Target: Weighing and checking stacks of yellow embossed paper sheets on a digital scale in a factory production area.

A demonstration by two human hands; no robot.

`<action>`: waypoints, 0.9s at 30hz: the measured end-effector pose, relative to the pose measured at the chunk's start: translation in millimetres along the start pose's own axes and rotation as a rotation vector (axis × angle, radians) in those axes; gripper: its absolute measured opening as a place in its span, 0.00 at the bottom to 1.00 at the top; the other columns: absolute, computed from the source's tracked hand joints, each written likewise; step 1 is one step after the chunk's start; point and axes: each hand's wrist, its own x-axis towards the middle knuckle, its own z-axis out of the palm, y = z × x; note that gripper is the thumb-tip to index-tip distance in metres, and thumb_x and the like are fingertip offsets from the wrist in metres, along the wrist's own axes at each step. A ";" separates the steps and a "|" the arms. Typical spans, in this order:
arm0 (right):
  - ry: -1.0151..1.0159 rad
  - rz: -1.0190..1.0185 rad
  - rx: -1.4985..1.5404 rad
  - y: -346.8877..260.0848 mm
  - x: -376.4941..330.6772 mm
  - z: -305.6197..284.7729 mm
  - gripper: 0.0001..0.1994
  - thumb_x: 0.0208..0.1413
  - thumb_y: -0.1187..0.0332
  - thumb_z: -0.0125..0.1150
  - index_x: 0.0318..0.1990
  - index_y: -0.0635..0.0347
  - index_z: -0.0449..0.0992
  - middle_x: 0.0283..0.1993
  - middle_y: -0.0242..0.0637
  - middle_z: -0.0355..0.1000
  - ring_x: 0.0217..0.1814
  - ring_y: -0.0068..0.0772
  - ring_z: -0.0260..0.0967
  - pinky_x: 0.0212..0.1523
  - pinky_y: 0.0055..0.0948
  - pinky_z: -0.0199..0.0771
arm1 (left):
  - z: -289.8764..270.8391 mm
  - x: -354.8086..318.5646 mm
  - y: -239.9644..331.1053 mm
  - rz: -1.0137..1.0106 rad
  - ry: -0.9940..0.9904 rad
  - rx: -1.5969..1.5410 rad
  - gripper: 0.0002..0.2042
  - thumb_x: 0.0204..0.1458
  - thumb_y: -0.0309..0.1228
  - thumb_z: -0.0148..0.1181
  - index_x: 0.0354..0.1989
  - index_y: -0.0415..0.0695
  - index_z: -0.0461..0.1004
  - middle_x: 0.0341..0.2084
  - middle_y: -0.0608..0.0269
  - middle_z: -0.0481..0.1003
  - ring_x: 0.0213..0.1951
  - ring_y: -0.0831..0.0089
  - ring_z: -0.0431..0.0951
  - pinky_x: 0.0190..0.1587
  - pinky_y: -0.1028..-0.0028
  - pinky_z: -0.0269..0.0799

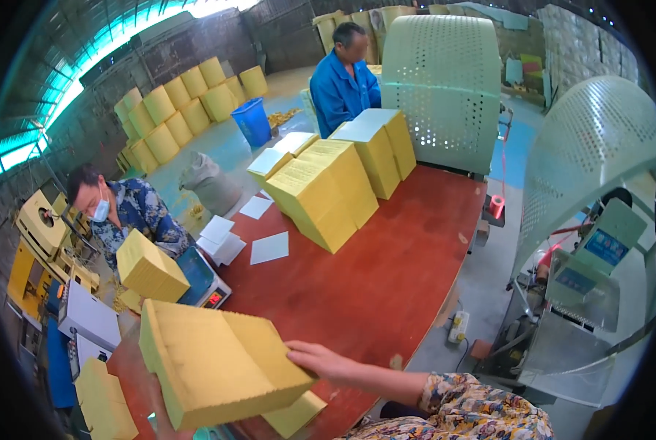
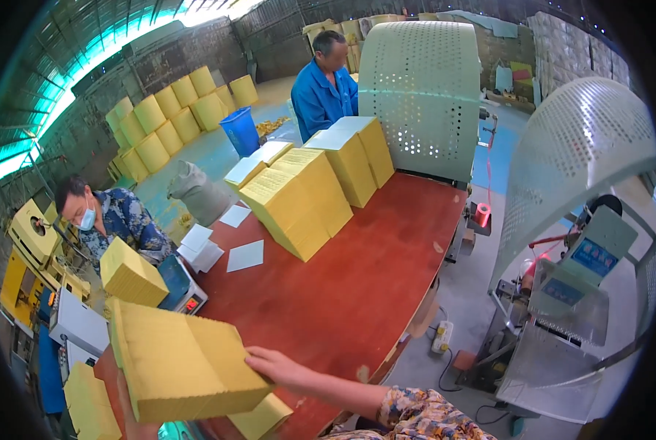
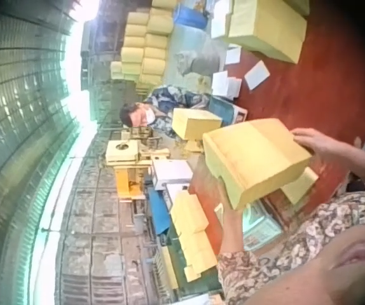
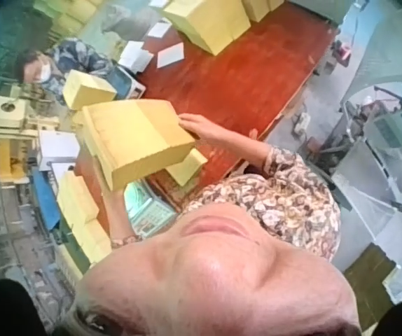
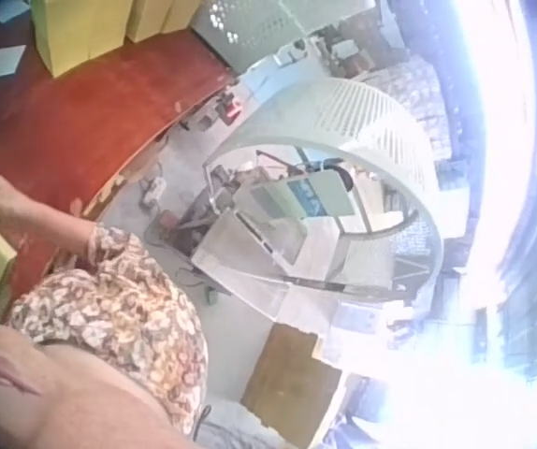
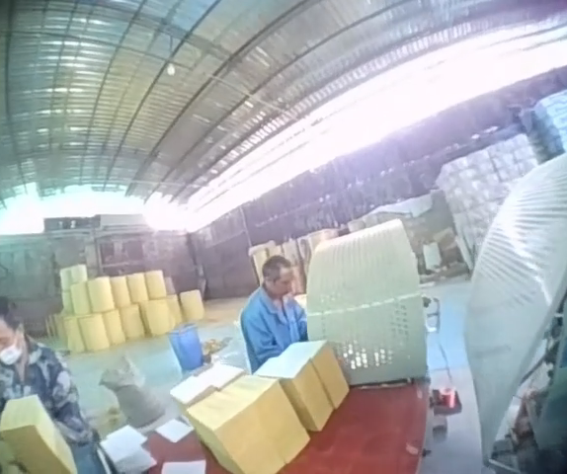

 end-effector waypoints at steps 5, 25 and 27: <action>0.033 -0.074 -0.077 -6.3 49.0 -115.8 0.21 0.68 0.59 0.48 0.61 0.64 0.69 0.59 0.34 0.69 0.61 0.27 0.64 0.62 0.30 0.63 | 19.8 15.0 -145.0 -0.681 0.335 -0.458 0.30 0.60 0.44 0.54 0.67 0.42 0.58 0.60 0.49 0.68 0.62 0.58 0.68 0.63 0.55 0.65; 0.502 0.085 0.224 -46.2 193.3 -274.2 0.23 0.68 0.56 0.46 0.63 0.62 0.64 0.56 0.40 0.72 0.54 0.35 0.72 0.49 0.35 0.75 | 134.6 234.9 -295.8 -1.180 0.213 -0.599 0.35 0.54 0.63 0.52 0.67 0.60 0.60 0.63 0.60 0.65 0.63 0.49 0.64 0.52 0.27 0.60; 0.456 0.104 0.204 -45.9 175.1 -258.6 0.23 0.68 0.58 0.47 0.65 0.62 0.62 0.61 0.41 0.68 0.57 0.35 0.70 0.52 0.36 0.74 | 119.6 228.4 -304.6 -1.190 0.080 -0.715 0.36 0.54 0.64 0.49 0.68 0.60 0.59 0.65 0.60 0.63 0.65 0.49 0.61 0.54 0.28 0.60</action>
